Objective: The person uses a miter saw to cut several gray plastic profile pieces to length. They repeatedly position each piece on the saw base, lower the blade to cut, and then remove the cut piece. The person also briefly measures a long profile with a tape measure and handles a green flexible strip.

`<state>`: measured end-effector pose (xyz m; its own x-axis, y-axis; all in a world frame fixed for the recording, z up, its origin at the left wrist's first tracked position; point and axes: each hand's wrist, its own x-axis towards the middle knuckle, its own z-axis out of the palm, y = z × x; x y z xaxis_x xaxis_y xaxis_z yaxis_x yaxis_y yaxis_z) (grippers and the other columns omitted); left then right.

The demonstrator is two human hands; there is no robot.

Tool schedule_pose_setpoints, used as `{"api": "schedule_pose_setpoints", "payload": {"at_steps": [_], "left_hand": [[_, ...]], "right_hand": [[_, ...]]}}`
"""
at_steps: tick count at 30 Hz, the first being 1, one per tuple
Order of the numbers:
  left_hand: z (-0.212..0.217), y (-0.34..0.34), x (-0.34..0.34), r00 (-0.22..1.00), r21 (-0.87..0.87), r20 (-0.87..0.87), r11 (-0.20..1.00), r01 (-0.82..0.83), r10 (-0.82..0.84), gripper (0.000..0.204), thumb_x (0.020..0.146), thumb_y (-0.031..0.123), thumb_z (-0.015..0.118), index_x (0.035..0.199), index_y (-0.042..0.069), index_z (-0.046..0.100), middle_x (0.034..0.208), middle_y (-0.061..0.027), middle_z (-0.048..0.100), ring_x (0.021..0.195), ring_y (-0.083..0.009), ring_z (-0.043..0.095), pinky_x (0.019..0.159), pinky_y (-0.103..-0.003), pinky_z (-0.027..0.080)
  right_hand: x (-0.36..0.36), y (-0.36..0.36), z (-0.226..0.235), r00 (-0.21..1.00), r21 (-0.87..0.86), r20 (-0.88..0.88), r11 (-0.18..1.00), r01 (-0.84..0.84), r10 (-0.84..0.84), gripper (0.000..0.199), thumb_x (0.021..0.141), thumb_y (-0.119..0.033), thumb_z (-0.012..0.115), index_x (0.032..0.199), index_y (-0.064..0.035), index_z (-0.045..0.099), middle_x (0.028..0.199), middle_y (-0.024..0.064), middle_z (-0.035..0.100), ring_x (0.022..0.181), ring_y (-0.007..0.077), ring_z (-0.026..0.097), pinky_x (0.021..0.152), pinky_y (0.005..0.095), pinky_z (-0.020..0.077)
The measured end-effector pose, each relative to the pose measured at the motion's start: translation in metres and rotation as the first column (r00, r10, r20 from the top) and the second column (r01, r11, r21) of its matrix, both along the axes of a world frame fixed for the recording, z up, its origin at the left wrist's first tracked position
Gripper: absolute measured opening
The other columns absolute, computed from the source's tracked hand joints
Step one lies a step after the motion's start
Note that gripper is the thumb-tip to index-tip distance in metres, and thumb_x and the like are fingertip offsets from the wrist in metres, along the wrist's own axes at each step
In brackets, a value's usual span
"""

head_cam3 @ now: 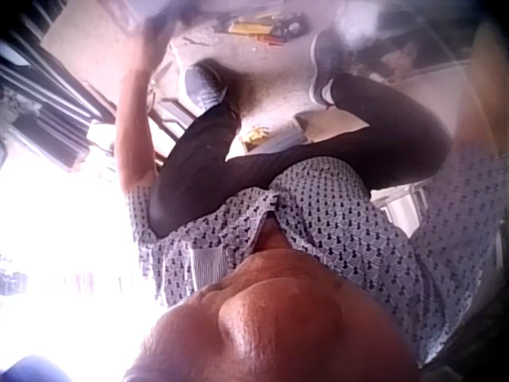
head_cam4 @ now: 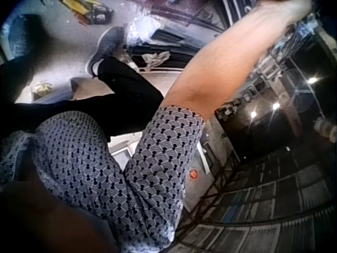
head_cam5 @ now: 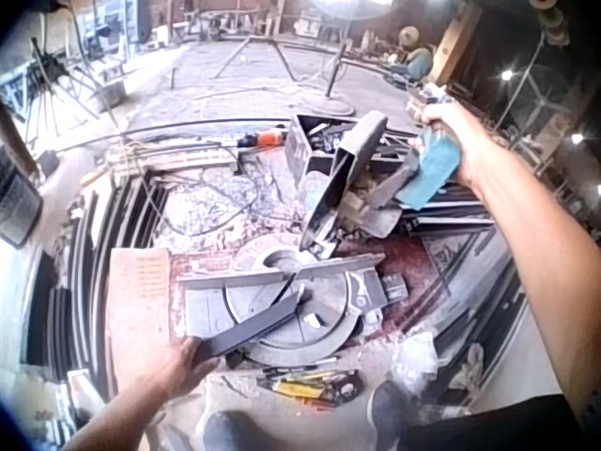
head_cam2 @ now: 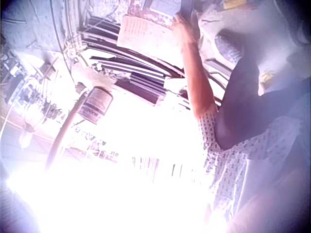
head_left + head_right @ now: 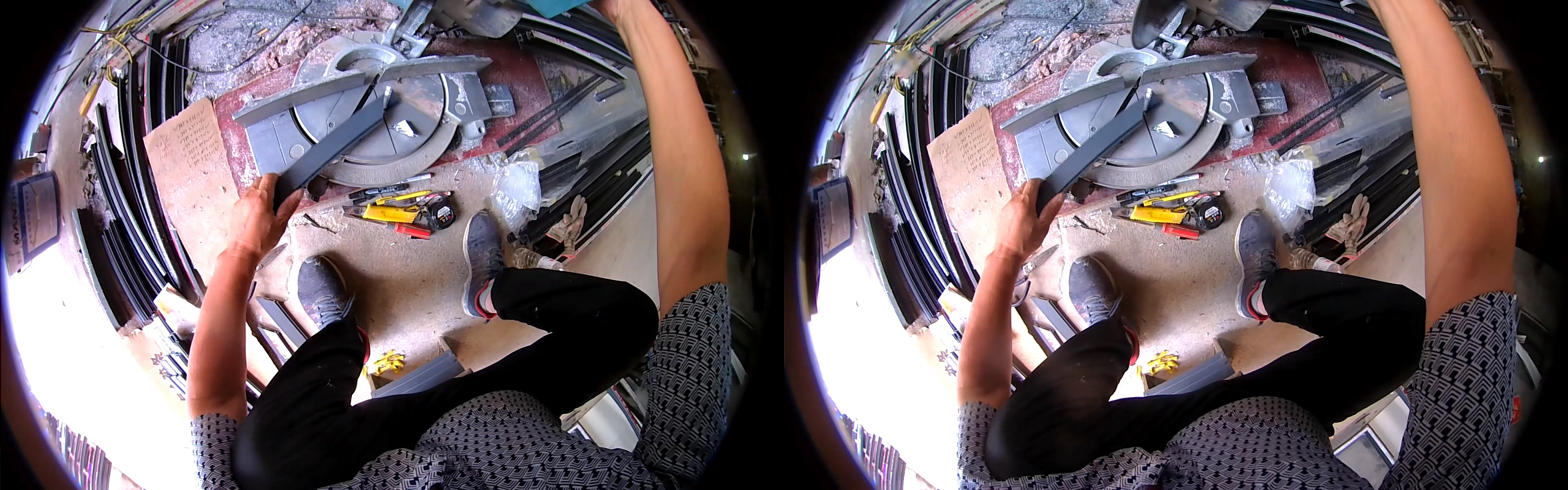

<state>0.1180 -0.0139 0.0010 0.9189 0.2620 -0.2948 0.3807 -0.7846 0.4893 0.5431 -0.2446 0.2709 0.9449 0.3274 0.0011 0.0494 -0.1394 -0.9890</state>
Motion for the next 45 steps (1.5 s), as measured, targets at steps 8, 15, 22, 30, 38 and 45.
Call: {"api": "schedule_pose_setpoints", "payload": {"at_steps": [8,15,22,30,38,45], "left_hand": [[0.000,-0.009,-0.016,0.998,-0.052,0.026,0.997,-0.061,0.062,0.056,0.099,0.046,0.065,0.127,-0.001,0.058,0.108,-0.0286,0.070,0.102,-0.0458,0.068,0.091,-0.050,0.054],[-0.005,-0.010,-0.005,0.996,-0.013,0.026,0.996,-0.090,0.091,0.053,0.100,0.045,0.064,0.122,-0.003,0.058,0.110,-0.0298,0.069,0.101,-0.0469,0.068,0.090,-0.051,0.053],[-0.011,-0.020,-0.005,0.999,-0.004,0.048,1.000,0.009,-0.008,0.055,0.100,0.050,0.063,0.117,-0.001,0.058,0.105,-0.0281,0.068,0.098,-0.0455,0.068,0.087,-0.052,0.054],[-0.007,-0.029,-0.018,0.998,-0.042,0.016,0.998,-0.054,0.055,0.054,0.100,0.049,0.063,0.121,-0.001,0.058,0.105,-0.0292,0.069,0.098,-0.0468,0.069,0.086,-0.052,0.054],[-0.016,-0.039,-0.054,0.990,-0.110,-0.054,0.984,-0.139,0.134,0.050,0.100,0.043,0.065,0.126,0.000,0.057,0.109,-0.0307,0.069,0.101,-0.0497,0.067,0.087,-0.052,0.054],[-0.019,-0.042,-0.070,0.981,-0.158,0.005,0.968,-0.193,0.196,0.046,0.099,0.040,0.069,0.123,0.002,0.059,0.106,-0.0279,0.070,0.099,-0.0482,0.068,0.087,-0.050,0.055]], "right_hand": [[-0.009,0.000,-0.005,0.991,0.049,0.068,0.991,-0.120,0.117,0.044,0.082,-0.010,0.063,0.125,-0.0141,0.060,0.098,0.0033,0.065,0.074,0.0243,0.063,0.066,0.0384,0.0585],[0.006,-0.001,-0.002,0.998,0.011,-0.018,0.998,-0.068,0.068,0.045,0.082,-0.010,0.062,0.127,-0.0142,0.059,0.098,0.0021,0.063,0.073,0.0232,0.062,0.065,0.0373,0.0582],[-0.003,0.003,-0.001,0.992,0.058,-0.028,0.991,-0.119,0.121,0.047,0.083,-0.008,0.060,0.129,-0.0167,0.056,0.098,0.0022,0.062,0.070,0.0222,0.060,0.064,0.0371,0.0578],[-0.004,0.001,0.000,0.997,0.030,0.007,0.996,-0.081,0.081,0.039,0.082,-0.008,0.063,0.119,-0.0175,0.055,0.095,0.0037,0.060,0.071,0.0245,0.063,0.062,0.0397,0.0580],[-0.017,0.004,-0.002,0.997,0.004,0.071,1.000,0.016,-0.016,0.039,0.079,-0.010,0.069,0.115,-0.0164,0.053,0.094,0.0085,0.058,0.072,0.0313,0.066,0.064,0.0460,0.0597],[0.005,0.001,-0.003,0.995,0.008,-0.077,0.998,0.065,-0.064,0.038,0.080,-0.014,0.070,0.113,-0.0111,0.052,0.087,0.0111,0.057,0.071,0.0316,0.067,0.063,0.0478,0.0602]]}}
